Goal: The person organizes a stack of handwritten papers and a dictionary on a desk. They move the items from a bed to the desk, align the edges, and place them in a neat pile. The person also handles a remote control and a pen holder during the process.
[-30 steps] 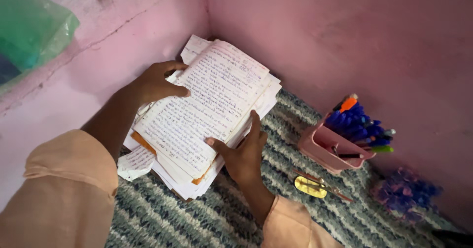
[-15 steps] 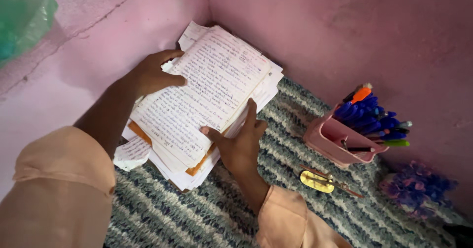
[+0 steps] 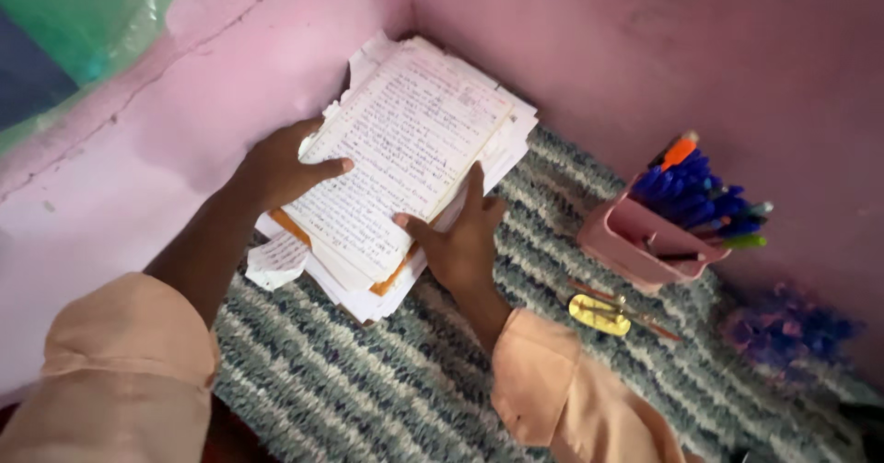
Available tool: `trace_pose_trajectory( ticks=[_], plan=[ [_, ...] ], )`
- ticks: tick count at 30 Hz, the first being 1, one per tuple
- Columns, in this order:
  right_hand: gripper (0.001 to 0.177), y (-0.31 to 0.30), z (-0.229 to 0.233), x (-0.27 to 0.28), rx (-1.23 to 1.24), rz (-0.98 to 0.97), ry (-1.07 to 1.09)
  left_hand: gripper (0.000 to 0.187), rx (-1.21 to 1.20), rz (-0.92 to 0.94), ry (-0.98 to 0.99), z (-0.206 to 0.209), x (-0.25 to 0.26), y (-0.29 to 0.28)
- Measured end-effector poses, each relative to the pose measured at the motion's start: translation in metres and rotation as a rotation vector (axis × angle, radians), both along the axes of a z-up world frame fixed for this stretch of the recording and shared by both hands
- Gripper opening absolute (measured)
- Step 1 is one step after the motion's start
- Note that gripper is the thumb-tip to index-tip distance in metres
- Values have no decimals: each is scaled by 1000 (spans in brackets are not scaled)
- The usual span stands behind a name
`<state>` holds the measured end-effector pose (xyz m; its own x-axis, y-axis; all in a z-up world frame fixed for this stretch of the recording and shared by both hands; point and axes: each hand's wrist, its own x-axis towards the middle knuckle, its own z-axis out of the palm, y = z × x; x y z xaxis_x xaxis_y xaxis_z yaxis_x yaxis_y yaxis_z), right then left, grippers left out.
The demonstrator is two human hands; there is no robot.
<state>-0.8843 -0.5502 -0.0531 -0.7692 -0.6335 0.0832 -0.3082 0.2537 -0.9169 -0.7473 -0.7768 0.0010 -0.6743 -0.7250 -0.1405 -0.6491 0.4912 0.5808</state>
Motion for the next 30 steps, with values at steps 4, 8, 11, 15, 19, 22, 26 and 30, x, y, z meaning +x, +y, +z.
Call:
trace_pose_trajectory(
  ticks=[4, 8, 11, 15, 19, 22, 26, 30],
  plan=[
    [130, 0, -8, -2, 44, 22, 39, 87, -5, 4, 25, -6, 5, 4],
    [132, -2, 0, -1, 54, -14, -40, 84, -339, -15, 85, -4, 8, 13],
    [133, 0, 7, 2, 89, -34, -91, 81, -651, -95, 156, -7, 9, 34],
    [130, 2, 18, 1, 157, -36, -74, 85, -611, -172, 117, -3, 10, 88],
    [112, 11, 17, -3, -223, 198, -277, 100, -624, -243, 112, 7, 27, 157],
    [105, 23, 9, -2, -367, 270, -272, 109, -624, -230, 83, 7, 42, 188],
    [106, 37, 1, 1, -395, 296, -276, 102, -671, -204, 78, -8, 49, 191],
    [108, 43, -1, 4, -362, 273, -106, 94, -666, -201, 142, -19, 51, 188]
  ],
)
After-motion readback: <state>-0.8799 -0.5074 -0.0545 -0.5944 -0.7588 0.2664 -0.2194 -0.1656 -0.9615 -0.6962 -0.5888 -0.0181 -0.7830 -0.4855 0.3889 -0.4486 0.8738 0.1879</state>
